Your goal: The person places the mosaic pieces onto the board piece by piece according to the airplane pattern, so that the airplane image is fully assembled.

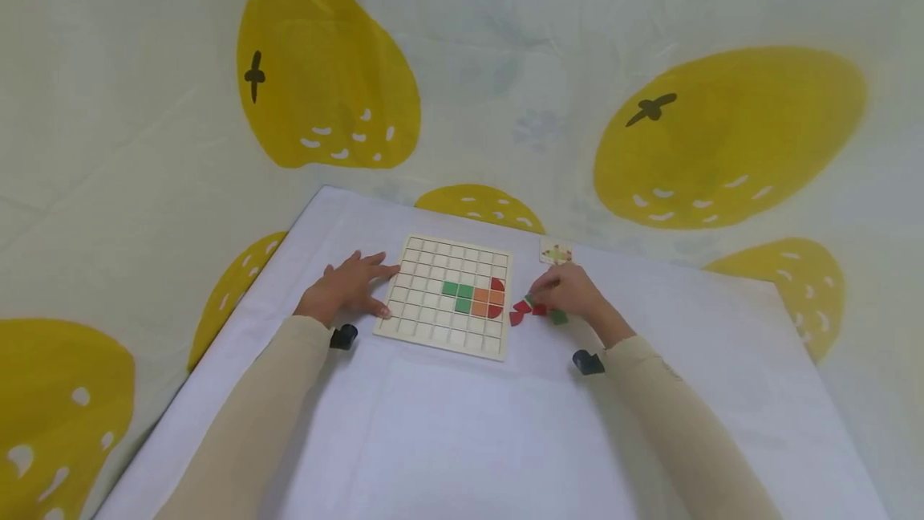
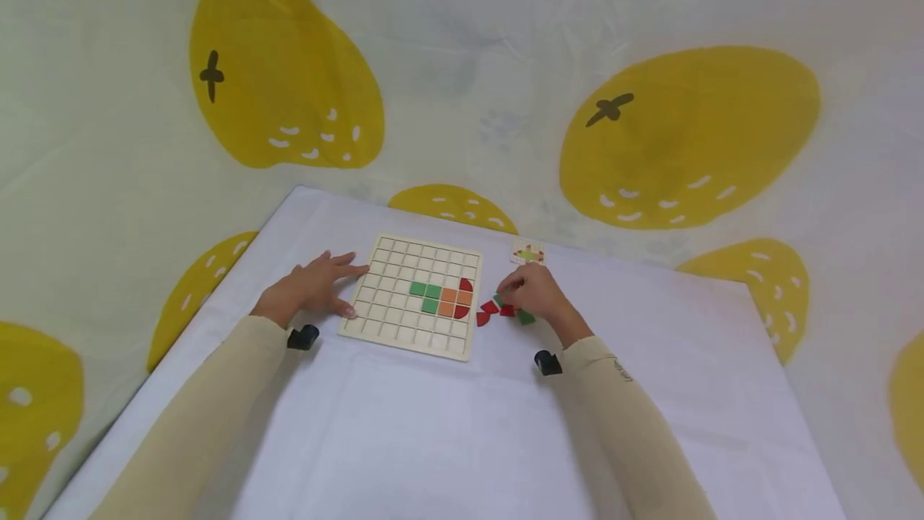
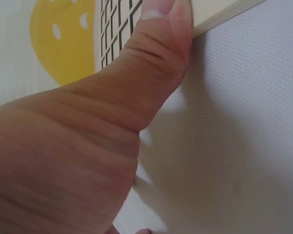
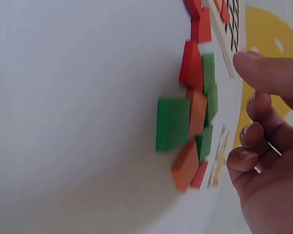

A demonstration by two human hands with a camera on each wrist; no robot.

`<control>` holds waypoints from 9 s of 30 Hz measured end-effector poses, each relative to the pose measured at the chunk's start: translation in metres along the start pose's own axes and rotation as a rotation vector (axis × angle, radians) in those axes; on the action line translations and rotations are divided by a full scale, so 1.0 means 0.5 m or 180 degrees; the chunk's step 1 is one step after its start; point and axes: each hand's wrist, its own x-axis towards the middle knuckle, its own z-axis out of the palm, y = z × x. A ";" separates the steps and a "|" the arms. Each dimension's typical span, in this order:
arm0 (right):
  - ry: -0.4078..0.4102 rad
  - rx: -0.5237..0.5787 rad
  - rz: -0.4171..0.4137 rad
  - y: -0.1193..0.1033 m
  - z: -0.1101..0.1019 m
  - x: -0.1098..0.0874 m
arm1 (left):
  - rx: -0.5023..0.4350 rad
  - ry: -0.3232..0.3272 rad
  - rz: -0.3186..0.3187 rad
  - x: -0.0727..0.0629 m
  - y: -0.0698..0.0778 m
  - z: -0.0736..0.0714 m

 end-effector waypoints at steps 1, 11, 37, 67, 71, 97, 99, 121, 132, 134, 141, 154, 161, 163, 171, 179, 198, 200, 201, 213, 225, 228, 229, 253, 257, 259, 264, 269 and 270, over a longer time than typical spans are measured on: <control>-0.0021 -0.0019 -0.0025 0.007 -0.006 -0.004 | 0.0008 0.0011 0.0010 0.000 -0.001 0.001; -0.0179 -0.0226 -0.0166 0.082 -0.051 -0.038 | 0.0009 0.0052 0.0081 0.003 -0.005 0.007; -0.0189 -0.0563 -0.0098 0.082 -0.011 -0.071 | 0.0012 0.0033 0.0121 -0.001 -0.008 0.002; -0.0136 -0.0429 -0.0894 -0.020 0.035 -0.054 | 0.0024 -0.0003 0.0134 -0.004 -0.008 0.002; -0.0140 -0.0342 -0.0963 -0.036 0.041 -0.048 | 0.0010 0.0021 0.0178 -0.002 -0.010 0.005; -0.0090 -0.0086 -0.1170 -0.092 0.091 0.005 | 0.0034 0.0046 0.0177 0.012 -0.011 0.012; -0.0098 -0.0052 -0.1176 -0.095 0.093 0.009 | 0.0042 0.0059 0.0161 0.013 -0.013 0.012; -0.0093 0.0045 -0.0963 -0.147 0.129 0.036 | -0.0002 0.0089 0.0174 -0.002 -0.013 0.009; -0.0051 0.0030 -0.1014 -0.160 0.141 0.053 | 0.0008 0.0091 0.0110 -0.001 -0.012 0.009; -0.0043 0.0017 -0.1018 -0.163 0.143 0.054 | -0.0024 0.0082 0.0116 -0.002 -0.012 0.009; -0.0043 0.0072 -0.0928 -0.173 0.151 0.059 | -0.0028 0.0068 0.0157 -0.003 -0.009 0.006; 0.0021 -0.0036 -0.0917 -0.192 0.161 0.067 | -0.0008 0.0001 0.0120 0.000 -0.006 0.004; 0.0086 -0.0061 -0.0871 -0.205 0.164 0.074 | -0.0007 0.0019 0.0124 -0.007 -0.001 -0.003; 0.0083 -0.0087 -0.0838 -0.208 0.166 0.076 | -0.0018 0.0004 0.0109 -0.008 -0.001 -0.003; 0.0134 -0.0104 -0.0862 -0.216 0.177 0.084 | -0.0040 0.0017 0.0092 -0.005 -0.008 0.001; 0.0125 -0.0170 -0.0998 -0.223 0.179 0.088 | -0.0001 -0.0027 0.0090 0.011 -0.016 0.004; 0.0245 -0.0193 -0.0926 -0.225 0.197 0.105 | -0.0058 0.0060 0.0113 0.005 -0.014 0.005; 0.0251 -0.0152 -0.0940 -0.225 0.197 0.104 | -0.0062 0.0069 0.0109 0.005 -0.014 0.005; 0.0251 -0.0133 -0.0943 -0.225 0.197 0.104 | -0.0063 0.0073 0.0104 0.005 -0.014 0.006; 0.0215 -0.0112 -0.0873 -0.227 0.198 0.104 | -0.0024 0.0041 0.0087 0.008 -0.013 0.004; 0.0262 -0.0108 -0.0827 -0.220 0.199 0.097 | -0.0034 0.0001 0.0058 0.013 -0.009 0.008; 0.0262 -0.0067 -0.0906 -0.210 0.191 0.094 | -0.0035 -0.0001 0.0056 0.011 -0.007 0.008; 0.0256 -0.0034 -0.0921 -0.205 0.187 0.093 | -0.0025 0.0002 0.0060 0.011 -0.007 0.009; 0.0296 -0.0033 0.0243 0.030 -0.001 0.048 | 0.0000 -0.0008 0.0063 0.008 -0.005 0.005; 0.0269 0.0024 0.0427 0.062 -0.017 0.044 | -0.0009 -0.0016 0.0047 0.010 -0.005 0.005; 0.0293 0.0055 0.0450 0.072 -0.021 0.040 | -0.0007 -0.0009 0.0058 0.010 -0.005 0.004; 0.0302 0.0137 0.0468 0.087 -0.029 0.033 | -0.0021 -0.0010 0.0080 0.007 -0.006 0.003; 0.0222 0.0219 0.0564 0.101 -0.038 0.028 | -0.0049 -0.0052 0.0077 0.005 -0.002 0.000; 0.0204 0.0242 0.0587 0.102 -0.040 0.026 | -0.0048 -0.0054 0.0078 0.005 -0.002 0.000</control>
